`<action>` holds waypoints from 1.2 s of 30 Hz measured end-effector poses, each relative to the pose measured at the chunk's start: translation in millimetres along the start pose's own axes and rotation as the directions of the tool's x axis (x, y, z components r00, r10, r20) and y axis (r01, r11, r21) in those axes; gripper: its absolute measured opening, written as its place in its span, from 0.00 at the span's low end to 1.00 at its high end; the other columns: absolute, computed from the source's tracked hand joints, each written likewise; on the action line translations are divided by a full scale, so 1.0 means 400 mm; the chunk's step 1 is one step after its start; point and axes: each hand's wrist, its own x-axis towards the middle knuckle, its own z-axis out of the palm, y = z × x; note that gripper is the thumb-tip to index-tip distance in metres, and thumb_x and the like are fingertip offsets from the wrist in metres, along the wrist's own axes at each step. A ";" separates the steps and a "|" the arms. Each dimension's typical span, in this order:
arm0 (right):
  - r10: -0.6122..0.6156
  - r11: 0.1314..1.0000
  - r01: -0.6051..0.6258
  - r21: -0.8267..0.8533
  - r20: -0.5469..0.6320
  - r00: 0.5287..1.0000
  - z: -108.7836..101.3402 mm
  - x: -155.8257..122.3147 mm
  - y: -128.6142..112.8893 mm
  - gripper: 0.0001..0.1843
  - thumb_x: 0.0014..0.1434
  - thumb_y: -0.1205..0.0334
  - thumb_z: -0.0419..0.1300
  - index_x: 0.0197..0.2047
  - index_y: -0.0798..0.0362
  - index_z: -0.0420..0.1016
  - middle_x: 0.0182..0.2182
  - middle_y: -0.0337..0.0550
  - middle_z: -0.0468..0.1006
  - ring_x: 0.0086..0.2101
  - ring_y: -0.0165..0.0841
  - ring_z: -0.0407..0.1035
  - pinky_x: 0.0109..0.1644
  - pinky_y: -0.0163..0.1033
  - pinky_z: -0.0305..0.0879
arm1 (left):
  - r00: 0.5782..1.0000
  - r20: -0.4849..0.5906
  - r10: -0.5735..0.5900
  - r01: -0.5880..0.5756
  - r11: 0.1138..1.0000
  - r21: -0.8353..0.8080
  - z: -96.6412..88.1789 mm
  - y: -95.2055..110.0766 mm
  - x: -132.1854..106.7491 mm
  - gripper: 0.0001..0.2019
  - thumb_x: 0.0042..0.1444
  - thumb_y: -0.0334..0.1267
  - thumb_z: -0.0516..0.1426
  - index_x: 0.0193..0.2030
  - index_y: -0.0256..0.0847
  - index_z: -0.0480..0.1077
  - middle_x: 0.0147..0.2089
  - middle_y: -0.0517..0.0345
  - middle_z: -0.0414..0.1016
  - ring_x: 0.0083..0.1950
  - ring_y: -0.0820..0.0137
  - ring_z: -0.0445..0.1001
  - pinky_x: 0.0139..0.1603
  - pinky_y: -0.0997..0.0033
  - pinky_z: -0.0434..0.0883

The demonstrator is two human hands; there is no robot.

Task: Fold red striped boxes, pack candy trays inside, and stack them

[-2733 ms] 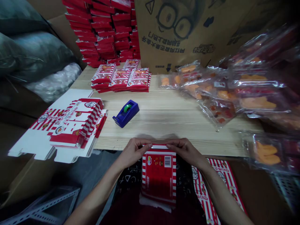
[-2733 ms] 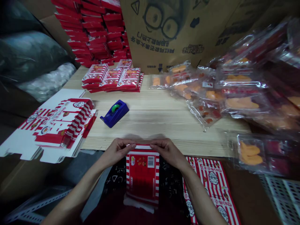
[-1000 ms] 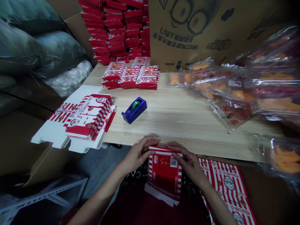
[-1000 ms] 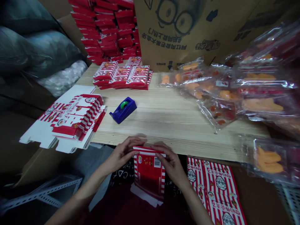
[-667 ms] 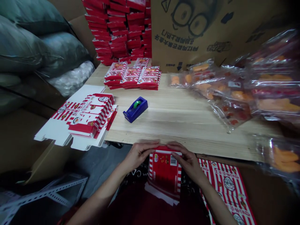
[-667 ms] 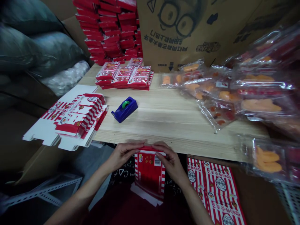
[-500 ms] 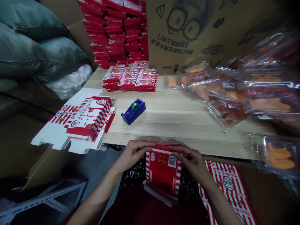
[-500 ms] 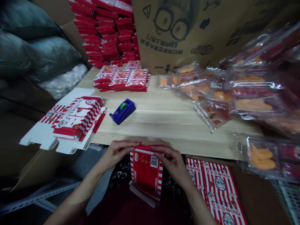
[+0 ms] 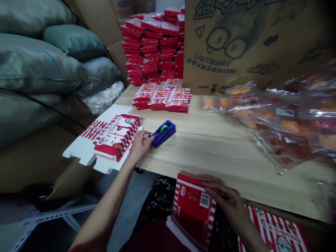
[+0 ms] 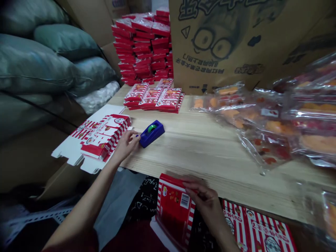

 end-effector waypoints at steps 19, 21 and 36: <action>-0.088 0.994 0.100 0.038 -0.233 0.968 -0.060 -0.037 -0.115 0.14 0.54 0.47 0.72 0.40 0.46 0.87 0.51 0.50 0.85 0.54 0.52 0.78 0.55 0.52 0.79 | 0.958 0.058 -0.281 0.276 0.847 -0.454 0.020 -0.001 0.019 0.21 0.40 0.52 0.71 0.27 0.35 0.73 0.46 0.40 0.82 0.43 0.61 0.79 0.47 0.59 0.76; -0.055 0.990 0.088 0.113 -0.263 0.963 -0.049 -0.019 -0.137 0.15 0.54 0.48 0.73 0.40 0.46 0.87 0.52 0.51 0.85 0.54 0.53 0.78 0.53 0.52 0.80 | 0.961 0.024 -0.275 0.254 0.850 -0.461 0.018 -0.027 -0.006 0.21 0.40 0.52 0.71 0.26 0.35 0.73 0.45 0.40 0.82 0.45 0.60 0.80 0.51 0.57 0.76; -0.585 0.811 0.553 -0.192 -0.273 0.764 -0.003 0.088 -0.276 0.11 0.66 0.64 0.63 0.47 0.41 0.84 0.54 0.44 0.82 0.54 0.43 0.77 0.59 0.53 0.74 | 0.975 0.194 -0.105 0.206 0.751 -0.627 0.209 0.492 -0.229 0.22 0.56 0.43 0.67 0.57 0.44 0.76 0.32 0.59 0.81 0.31 0.69 0.79 0.38 0.67 0.80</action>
